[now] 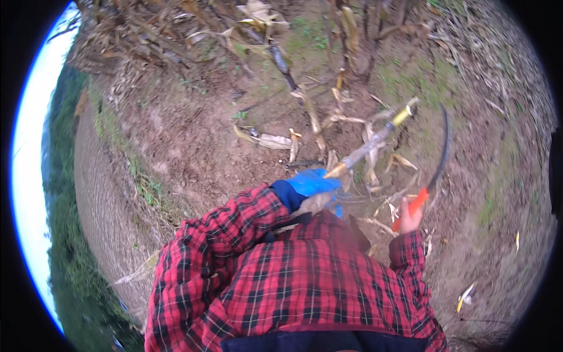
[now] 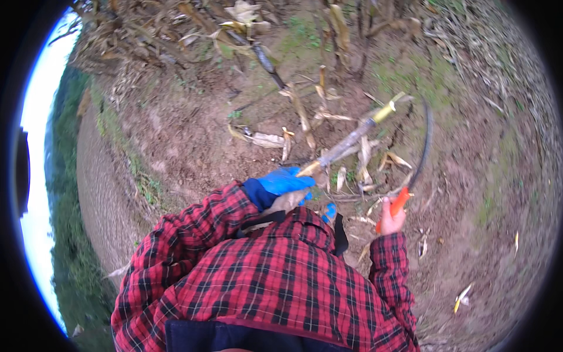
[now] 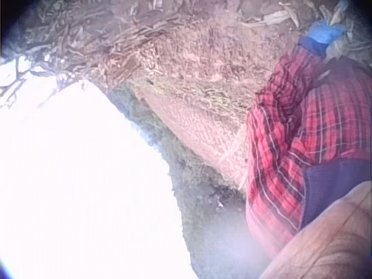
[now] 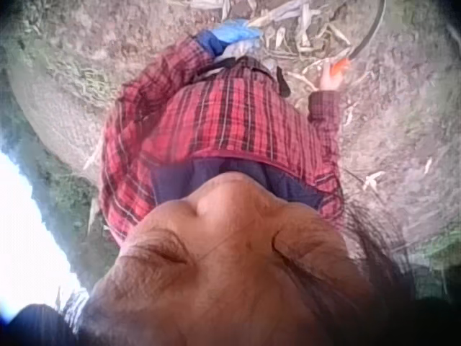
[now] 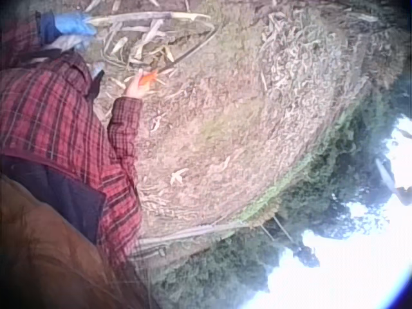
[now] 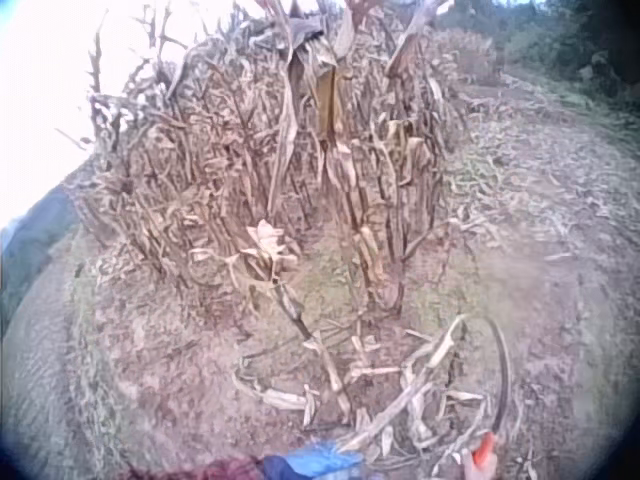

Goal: The person uses a sickle to cut dry corn stalks at their base and drops the cut pieces onto the ground. The person repeatedly reaches for stalks, slices them, and discards them in a field with scattered debris.

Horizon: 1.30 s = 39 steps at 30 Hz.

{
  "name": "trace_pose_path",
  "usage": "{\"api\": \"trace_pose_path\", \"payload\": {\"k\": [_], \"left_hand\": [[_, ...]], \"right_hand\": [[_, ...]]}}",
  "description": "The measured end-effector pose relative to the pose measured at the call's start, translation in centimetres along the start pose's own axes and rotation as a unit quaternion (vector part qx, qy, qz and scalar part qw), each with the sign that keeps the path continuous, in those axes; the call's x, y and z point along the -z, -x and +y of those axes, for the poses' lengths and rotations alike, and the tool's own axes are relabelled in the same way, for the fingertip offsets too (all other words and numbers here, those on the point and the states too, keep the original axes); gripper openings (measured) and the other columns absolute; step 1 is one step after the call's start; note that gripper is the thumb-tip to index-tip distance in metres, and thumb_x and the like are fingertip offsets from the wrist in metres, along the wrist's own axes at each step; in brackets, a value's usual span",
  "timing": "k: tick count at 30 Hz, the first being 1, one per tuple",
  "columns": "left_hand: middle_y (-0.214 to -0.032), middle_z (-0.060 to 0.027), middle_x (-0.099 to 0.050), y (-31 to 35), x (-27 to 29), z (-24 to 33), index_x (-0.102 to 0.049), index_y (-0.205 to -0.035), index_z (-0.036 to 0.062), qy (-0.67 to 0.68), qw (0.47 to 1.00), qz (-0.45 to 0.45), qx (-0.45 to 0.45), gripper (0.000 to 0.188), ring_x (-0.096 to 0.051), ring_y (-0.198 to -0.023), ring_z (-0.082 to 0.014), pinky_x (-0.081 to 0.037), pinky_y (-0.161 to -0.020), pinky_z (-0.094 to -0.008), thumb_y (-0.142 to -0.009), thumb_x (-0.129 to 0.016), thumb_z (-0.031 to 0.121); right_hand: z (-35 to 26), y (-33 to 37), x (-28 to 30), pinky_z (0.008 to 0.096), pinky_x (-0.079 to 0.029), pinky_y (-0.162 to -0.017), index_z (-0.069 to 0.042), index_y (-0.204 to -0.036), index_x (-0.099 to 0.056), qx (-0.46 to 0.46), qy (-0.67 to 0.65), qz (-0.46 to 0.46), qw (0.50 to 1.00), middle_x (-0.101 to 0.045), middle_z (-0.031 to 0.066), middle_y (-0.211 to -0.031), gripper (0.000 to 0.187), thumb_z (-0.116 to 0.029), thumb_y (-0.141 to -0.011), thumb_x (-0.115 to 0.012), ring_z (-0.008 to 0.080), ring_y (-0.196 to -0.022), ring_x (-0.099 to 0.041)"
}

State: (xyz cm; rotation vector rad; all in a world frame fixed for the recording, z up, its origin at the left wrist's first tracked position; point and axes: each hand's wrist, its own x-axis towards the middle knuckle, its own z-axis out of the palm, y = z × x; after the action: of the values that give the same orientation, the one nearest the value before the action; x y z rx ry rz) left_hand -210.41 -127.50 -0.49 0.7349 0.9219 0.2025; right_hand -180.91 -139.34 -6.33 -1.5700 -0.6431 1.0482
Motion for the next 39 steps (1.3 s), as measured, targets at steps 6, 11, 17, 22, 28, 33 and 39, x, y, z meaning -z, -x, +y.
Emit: {"api": "trace_pose_path", "payload": {"k": [6, 11, 17, 22, 28, 33, 39], "left_hand": [[-0.089, -0.0087, -0.062, 1.3, -1.9, 2.0, -0.053, -0.106, 0.0015, -0.003, 1.000, 0.007, 0.002, 0.030, -0.060, -0.073, -0.0145, -0.049, -0.066, -0.0267, -0.082, -0.062, 0.017], [-0.083, -0.0066, -0.061, 1.5, -3.8, 3.0, -0.055, -0.102, 0.0028, -0.116, 0.990, 0.041, 0.067, 0.029, -0.059, -0.070, -0.0129, -0.048, -0.061, -0.0250, -0.084, -0.060, 0.025], [-0.096, -0.0101, -0.061, 3.0, -5.5, 4.3, -0.047, -0.119, 0.0018, -0.116, 0.988, 0.006, 0.104, 0.040, -0.060, -0.083, -0.0148, -0.050, -0.068, -0.0261, -0.087, -0.054, 0.025], [-0.089, -0.0019, -0.058, 1.4, -6.3, 3.0, -0.051, -0.116, 0.0036, -0.093, 0.987, -0.011, -0.134, 0.041, -0.054, -0.077, -0.0093, -0.046, -0.067, -0.0233, -0.084, -0.059, 0.029], [-0.084, -0.0048, -0.061, 1.2, -6.6, 3.9, -0.055, -0.108, 0.0043, -0.117, 0.991, 0.029, 0.052, 0.038, -0.055, -0.060, -0.0100, -0.045, -0.049, -0.0215, -0.090, -0.047, 0.037], [-0.082, -0.0043, -0.063, 4.6, -9.1, 6.4, -0.058, -0.104, 0.0043, -0.167, 0.977, -0.009, 0.130, 0.043, -0.050, -0.051, -0.0080, -0.040, -0.043, -0.0210, -0.088, -0.047, 0.043], [-0.063, -0.0006, -0.056, 7.7, -10.3, 6.3, -0.064, -0.082, 0.0055, -0.159, 0.960, 0.020, 0.228, 0.035, -0.048, -0.051, -0.0070, -0.037, -0.047, -0.0207, -0.085, -0.055, 0.039]], "right_hand": [[-1.6, 1.1, -1.2, 0.0355, -0.047, -0.056, -0.010, -0.087, -0.059, 0.180, 0.324, -0.028, 0.929, -0.058, 0.0127, -0.066, 0.016, -0.021, -0.077, -0.064, 0.0287, -0.061, -0.060], [-1.8, 0.2, -1.7, 0.0433, -0.046, -0.053, -0.012, -0.080, -0.055, 0.165, 0.415, -0.045, 0.893, -0.059, 0.0140, -0.065, 0.017, -0.027, -0.077, -0.061, 0.0350, -0.062, -0.059], [-0.9, -0.8, -2.4, 0.0373, -0.047, -0.051, -0.010, -0.082, -0.057, 0.193, 0.387, -0.069, 0.899, -0.058, 0.0127, -0.062, 0.012, -0.018, -0.076, -0.064, 0.0329, -0.059, -0.059], [0.5, -1.3, -2.4, 0.0421, -0.047, -0.051, -0.011, -0.080, -0.055, 0.199, 0.362, -0.053, 0.909, -0.058, 0.0139, -0.061, 0.012, -0.021, -0.076, -0.061, 0.0347, -0.058, -0.059], [-3.7, -0.6, -2.6, 0.0435, -0.047, -0.051, -0.012, -0.079, -0.053, 0.254, 0.395, -0.070, 0.880, -0.057, 0.0117, -0.060, 0.016, -0.026, -0.077, -0.060, 0.0336, -0.058, -0.059], [-3.0, -0.8, -3.0, 0.0403, -0.046, -0.048, -0.011, -0.076, -0.052, 0.301, 0.374, -0.029, 0.877, -0.057, 0.0108, -0.061, 0.015, -0.023, -0.078, -0.060, 0.0317, -0.054, -0.058], [1.5, -2.3, -1.1, 0.0364, -0.042, -0.042, -0.010, -0.068, -0.052, 0.428, 0.357, 0.023, 0.830, -0.053, 0.0065, -0.056, 0.013, -0.015, -0.070, -0.065, 0.0255, -0.048, -0.055]]}}
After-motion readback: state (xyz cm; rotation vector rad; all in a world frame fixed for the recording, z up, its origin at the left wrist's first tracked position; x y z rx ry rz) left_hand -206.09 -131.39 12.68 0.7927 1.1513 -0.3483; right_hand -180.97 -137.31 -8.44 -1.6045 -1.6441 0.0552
